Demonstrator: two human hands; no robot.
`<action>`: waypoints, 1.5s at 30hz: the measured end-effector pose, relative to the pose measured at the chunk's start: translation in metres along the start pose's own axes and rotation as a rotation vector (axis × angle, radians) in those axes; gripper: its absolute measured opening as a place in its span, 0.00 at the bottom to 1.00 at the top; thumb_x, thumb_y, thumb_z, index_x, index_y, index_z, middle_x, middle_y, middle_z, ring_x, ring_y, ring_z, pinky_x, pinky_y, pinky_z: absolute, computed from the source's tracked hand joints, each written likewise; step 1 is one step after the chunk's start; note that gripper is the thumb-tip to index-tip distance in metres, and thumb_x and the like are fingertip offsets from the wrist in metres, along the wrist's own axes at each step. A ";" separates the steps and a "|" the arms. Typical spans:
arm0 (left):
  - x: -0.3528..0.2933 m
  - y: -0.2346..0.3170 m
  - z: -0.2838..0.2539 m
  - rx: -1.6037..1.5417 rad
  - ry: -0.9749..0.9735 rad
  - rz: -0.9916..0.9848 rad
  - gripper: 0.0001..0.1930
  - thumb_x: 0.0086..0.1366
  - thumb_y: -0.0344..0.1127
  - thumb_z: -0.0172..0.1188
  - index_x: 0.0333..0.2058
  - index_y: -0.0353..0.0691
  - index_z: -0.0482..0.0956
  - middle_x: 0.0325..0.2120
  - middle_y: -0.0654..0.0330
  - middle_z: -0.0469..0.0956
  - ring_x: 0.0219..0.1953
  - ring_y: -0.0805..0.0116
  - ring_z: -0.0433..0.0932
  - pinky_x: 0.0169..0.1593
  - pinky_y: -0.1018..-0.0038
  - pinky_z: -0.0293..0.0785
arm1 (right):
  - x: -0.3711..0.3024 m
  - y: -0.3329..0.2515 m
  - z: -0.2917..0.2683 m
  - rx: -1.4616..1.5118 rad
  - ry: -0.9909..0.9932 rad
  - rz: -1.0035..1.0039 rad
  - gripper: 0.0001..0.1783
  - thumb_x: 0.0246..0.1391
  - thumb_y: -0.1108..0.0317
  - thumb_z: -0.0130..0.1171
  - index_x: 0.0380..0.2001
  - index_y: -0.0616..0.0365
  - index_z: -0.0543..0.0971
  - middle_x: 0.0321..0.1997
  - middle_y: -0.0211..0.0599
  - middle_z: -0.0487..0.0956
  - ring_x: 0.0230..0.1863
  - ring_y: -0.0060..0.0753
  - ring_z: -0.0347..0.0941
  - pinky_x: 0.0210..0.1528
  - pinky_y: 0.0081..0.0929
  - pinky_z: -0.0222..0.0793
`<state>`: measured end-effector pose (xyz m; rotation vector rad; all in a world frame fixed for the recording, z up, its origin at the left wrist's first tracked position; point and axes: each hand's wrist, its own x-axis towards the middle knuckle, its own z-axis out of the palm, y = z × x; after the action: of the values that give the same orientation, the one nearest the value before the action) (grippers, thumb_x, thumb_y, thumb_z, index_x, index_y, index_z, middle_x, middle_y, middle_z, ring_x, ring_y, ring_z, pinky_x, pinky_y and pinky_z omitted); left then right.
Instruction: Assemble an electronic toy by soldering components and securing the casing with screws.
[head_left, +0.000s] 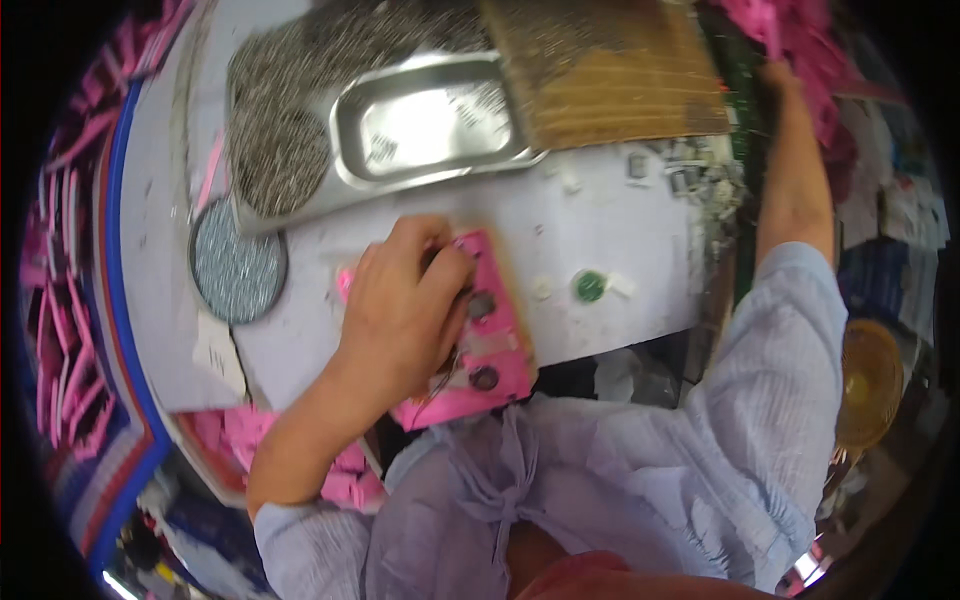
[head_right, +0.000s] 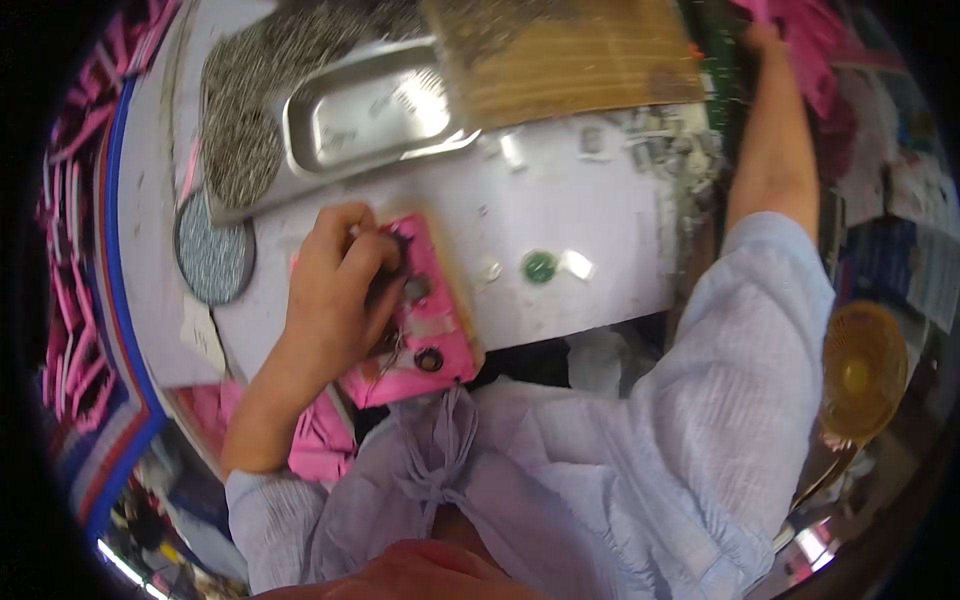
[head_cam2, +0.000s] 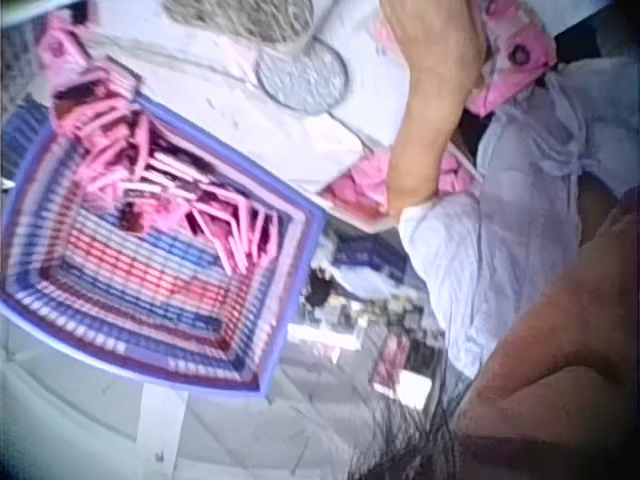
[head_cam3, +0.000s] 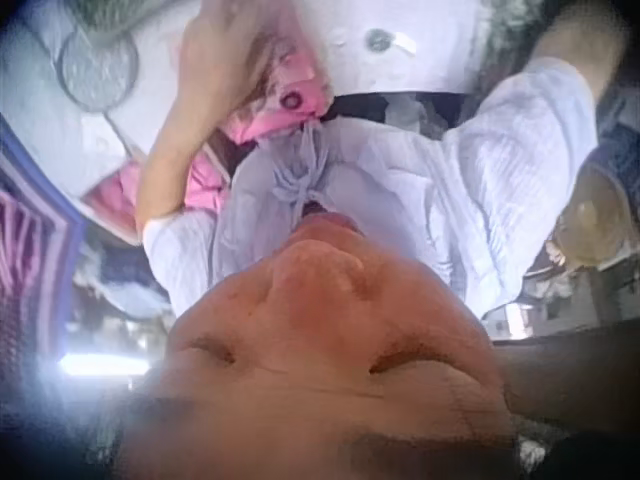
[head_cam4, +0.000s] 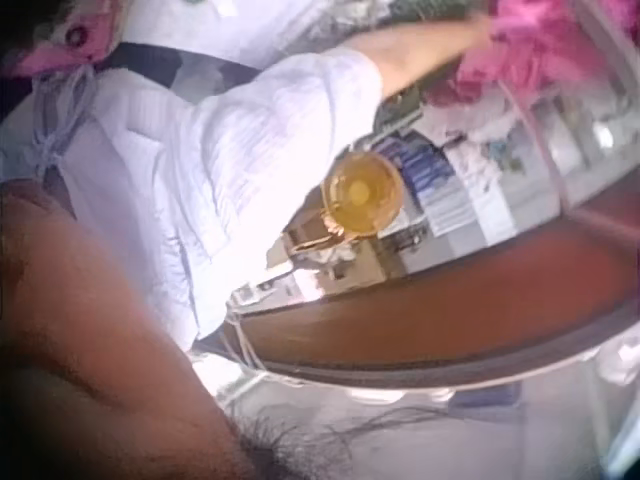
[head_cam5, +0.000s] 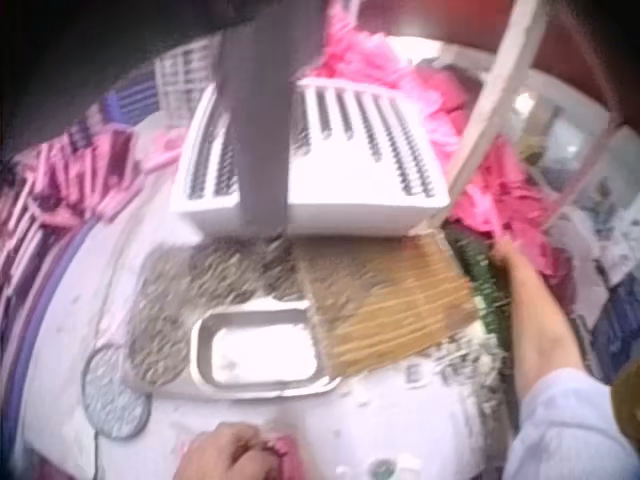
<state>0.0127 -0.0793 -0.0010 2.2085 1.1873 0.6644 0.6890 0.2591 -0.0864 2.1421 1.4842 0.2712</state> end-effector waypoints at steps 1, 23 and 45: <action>-0.001 0.001 -0.002 0.006 0.002 -0.006 0.16 0.50 0.25 0.68 0.38 0.41 0.76 0.45 0.51 0.73 0.40 0.48 0.76 0.42 0.58 0.71 | -0.003 -0.026 -0.001 -0.031 -0.016 -0.031 0.30 0.64 0.47 0.47 0.61 0.53 0.77 0.65 0.52 0.76 0.68 0.53 0.70 0.65 0.57 0.67; -0.042 0.027 0.010 0.324 0.151 0.158 0.11 0.60 0.32 0.68 0.42 0.39 0.83 0.36 0.58 0.83 0.34 0.60 0.82 0.37 0.67 0.80 | -0.483 -0.072 -0.136 2.135 0.672 0.028 0.21 0.66 0.81 0.50 0.61 0.79 0.70 0.66 0.54 0.72 0.63 0.42 0.72 0.61 0.44 0.81; -0.042 0.026 -0.036 -1.415 0.059 -0.201 0.22 0.75 0.48 0.54 0.55 0.34 0.75 0.40 0.55 0.82 0.34 0.62 0.82 0.28 0.69 0.79 | -0.557 -0.200 -0.169 1.269 0.889 -1.063 0.24 0.49 0.81 0.60 0.53 0.70 0.79 0.67 0.66 0.67 0.68 0.67 0.67 0.63 0.53 0.71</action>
<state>-0.0162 -0.1190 0.0354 0.8666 0.5590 1.0271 0.2399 -0.1472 0.0222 1.4406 3.7842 -0.2503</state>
